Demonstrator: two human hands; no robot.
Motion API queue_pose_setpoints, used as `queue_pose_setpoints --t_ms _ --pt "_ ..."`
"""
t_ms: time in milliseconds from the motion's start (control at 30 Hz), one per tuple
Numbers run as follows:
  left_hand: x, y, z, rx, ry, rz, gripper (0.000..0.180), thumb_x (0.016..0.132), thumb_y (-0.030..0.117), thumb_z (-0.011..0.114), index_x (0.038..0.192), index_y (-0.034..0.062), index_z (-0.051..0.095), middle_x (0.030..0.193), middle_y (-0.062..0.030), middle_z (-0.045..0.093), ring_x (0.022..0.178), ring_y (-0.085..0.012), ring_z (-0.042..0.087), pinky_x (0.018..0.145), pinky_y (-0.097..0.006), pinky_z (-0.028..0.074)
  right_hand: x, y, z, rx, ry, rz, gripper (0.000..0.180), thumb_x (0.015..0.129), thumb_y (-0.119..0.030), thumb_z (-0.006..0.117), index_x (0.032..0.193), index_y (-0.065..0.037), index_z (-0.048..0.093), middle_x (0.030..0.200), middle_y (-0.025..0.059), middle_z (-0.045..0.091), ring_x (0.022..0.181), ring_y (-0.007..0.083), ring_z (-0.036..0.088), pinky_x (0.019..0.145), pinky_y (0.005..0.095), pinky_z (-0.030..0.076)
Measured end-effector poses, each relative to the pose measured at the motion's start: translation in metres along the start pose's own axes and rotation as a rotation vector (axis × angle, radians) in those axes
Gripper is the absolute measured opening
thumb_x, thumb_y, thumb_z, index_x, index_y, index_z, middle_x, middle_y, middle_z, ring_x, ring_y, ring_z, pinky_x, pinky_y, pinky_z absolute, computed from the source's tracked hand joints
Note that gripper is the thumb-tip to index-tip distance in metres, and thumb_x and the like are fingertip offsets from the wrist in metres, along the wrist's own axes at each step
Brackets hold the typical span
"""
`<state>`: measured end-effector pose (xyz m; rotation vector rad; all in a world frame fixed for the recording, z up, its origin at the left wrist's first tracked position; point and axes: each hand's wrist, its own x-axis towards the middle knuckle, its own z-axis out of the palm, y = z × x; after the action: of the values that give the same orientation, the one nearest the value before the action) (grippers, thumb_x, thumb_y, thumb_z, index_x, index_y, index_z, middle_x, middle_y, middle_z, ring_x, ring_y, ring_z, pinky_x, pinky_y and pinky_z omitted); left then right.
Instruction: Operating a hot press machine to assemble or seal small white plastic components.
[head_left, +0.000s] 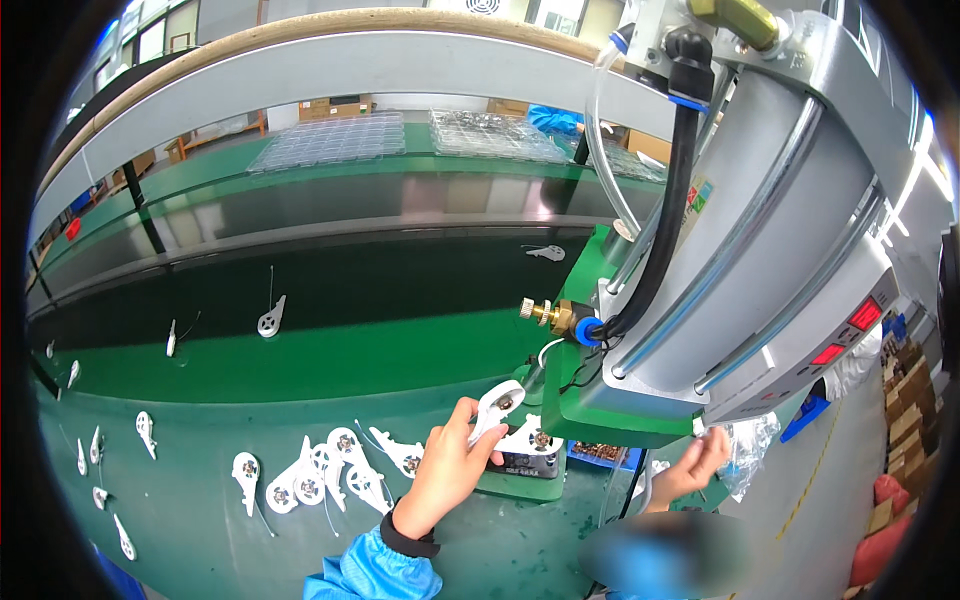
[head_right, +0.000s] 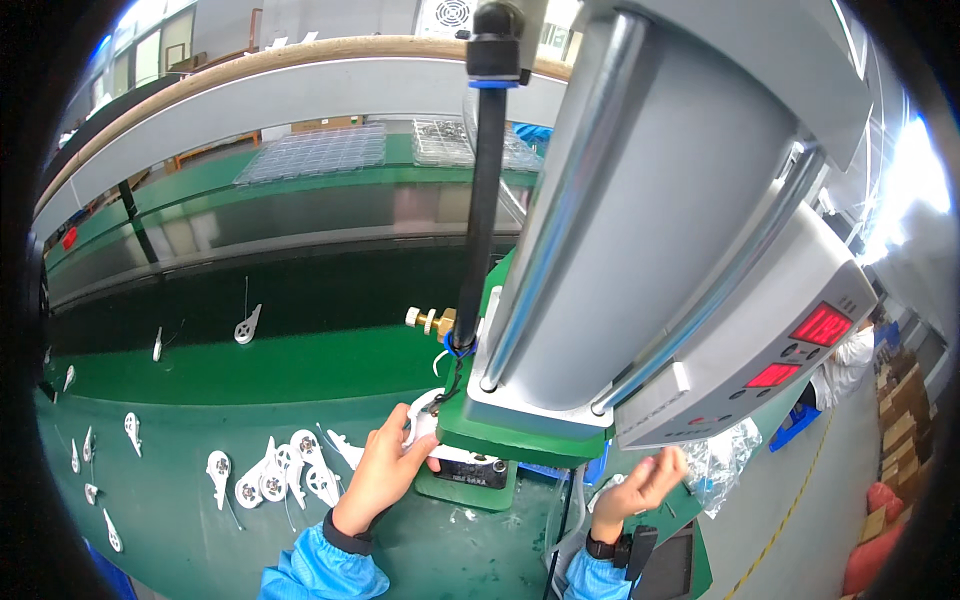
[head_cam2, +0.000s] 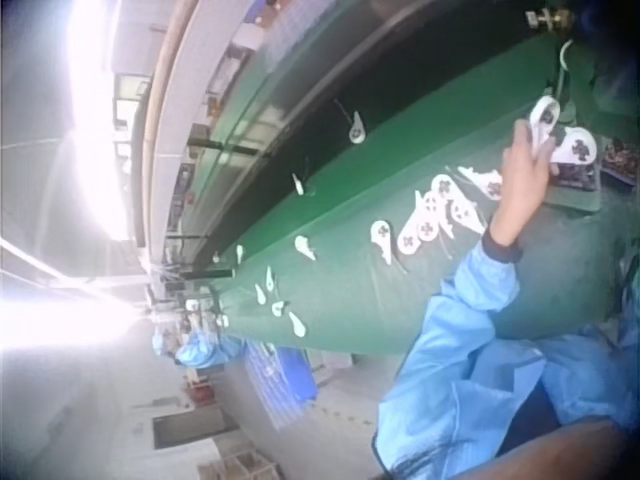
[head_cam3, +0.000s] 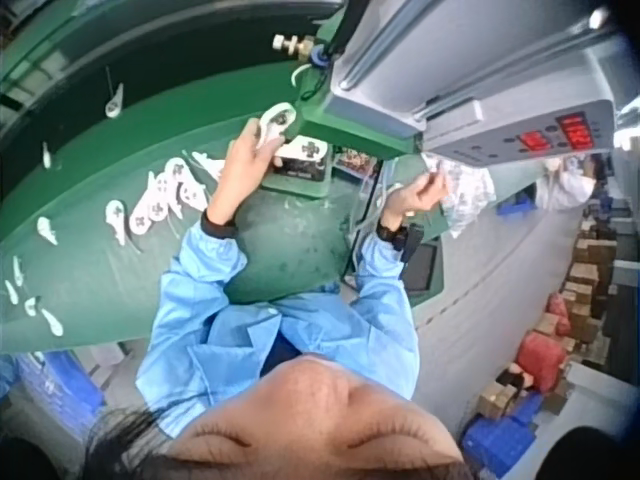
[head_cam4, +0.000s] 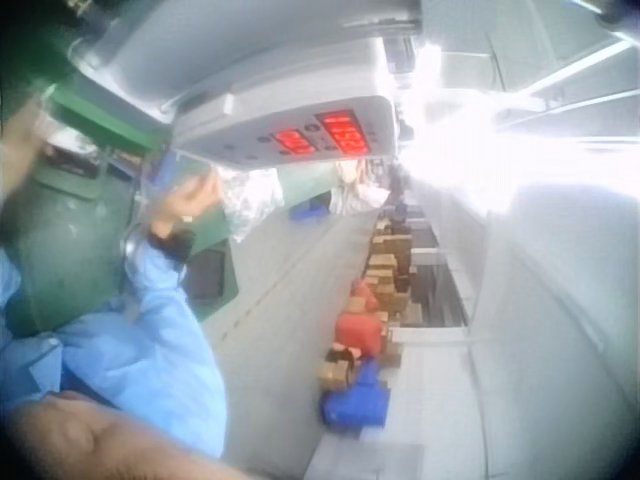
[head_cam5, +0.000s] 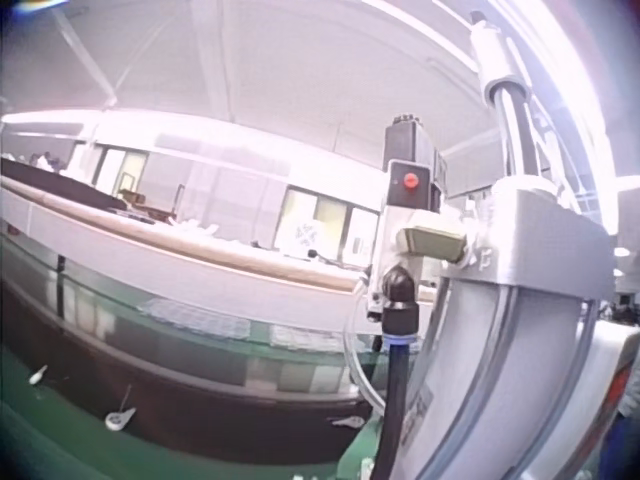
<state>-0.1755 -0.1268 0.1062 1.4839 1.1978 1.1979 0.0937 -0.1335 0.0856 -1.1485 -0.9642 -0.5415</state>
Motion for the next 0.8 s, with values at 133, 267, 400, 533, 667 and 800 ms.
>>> queue_pose_setpoints --t_ms 133,267,400,533,667,800 --pt "0.003 -0.014 0.002 -0.141 -0.019 -0.064 0.020 0.088 0.016 0.054 0.091 -0.0010 0.043 0.058 -0.0072 0.056 0.051 -0.0135 0.052 0.051 -0.027 0.042 -0.022 0.039 0.004 -0.239 -0.842 0.159 0.012 0.076 0.001 0.048 0.084 0.002 0.057 0.085 0.0183 0.054 0.076 0.0363 0.051 0.065 0.0411 0.039" --pt "0.009 -0.014 -0.001 -0.182 -0.141 -0.163 0.027 0.090 0.009 0.047 0.116 0.0010 0.044 0.074 0.0007 0.054 0.062 -0.0058 0.048 0.055 -0.019 0.037 -0.025 0.042 0.003 -0.221 -0.931 -0.039 0.016 0.068 0.004 0.051 0.083 0.001 0.057 0.082 0.0193 0.055 0.073 0.0415 0.050 0.064 0.0443 0.038" --pt "0.006 -0.016 -0.009 -0.111 -0.135 -0.115 0.022 0.089 0.006 0.047 0.111 0.0010 0.047 0.077 -0.0003 0.054 0.062 -0.0072 0.049 0.058 -0.022 0.038 -0.018 0.026 0.001 -0.274 -1.286 -0.163 0.029 0.061 0.007 0.052 0.089 0.003 0.057 0.092 0.0181 0.054 0.084 0.0401 0.050 0.071 0.0453 0.040" --pt "0.006 -0.008 0.001 -0.165 -0.080 -0.040 0.016 0.089 0.013 0.051 0.095 -0.0005 0.044 0.076 -0.0104 0.062 0.060 -0.0129 0.055 0.058 -0.026 0.043 -0.021 0.033 -0.003 -0.206 -1.395 -0.337 0.040 0.060 0.005 0.052 0.101 0.000 0.054 0.105 0.0152 0.048 0.097 0.0342 0.043 0.076 0.0419 0.039" --pt "0.003 -0.004 0.002 -0.075 -0.050 -0.042 0.016 0.089 0.011 0.050 0.096 -0.0007 0.044 0.082 -0.0116 0.063 0.063 -0.0149 0.058 0.059 -0.027 0.044 -0.018 0.034 -0.002 -0.130 -1.434 -0.421 0.035 0.061 0.001 0.055 0.096 0.001 0.055 0.101 0.0142 0.049 0.093 0.0317 0.044 0.076 0.0376 0.038" --pt "0.000 0.000 0.001 0.090 -0.040 -0.027 0.014 0.089 0.009 0.049 0.097 -0.0008 0.043 0.075 -0.0106 0.060 0.060 -0.0162 0.056 0.058 -0.027 0.043 -0.008 0.017 -0.006 -0.097 -1.441 -0.459 0.026 0.061 -0.001 0.056 0.087 0.002 0.058 0.100 0.0140 0.049 0.091 0.0303 0.044 0.075 0.0374 0.038"
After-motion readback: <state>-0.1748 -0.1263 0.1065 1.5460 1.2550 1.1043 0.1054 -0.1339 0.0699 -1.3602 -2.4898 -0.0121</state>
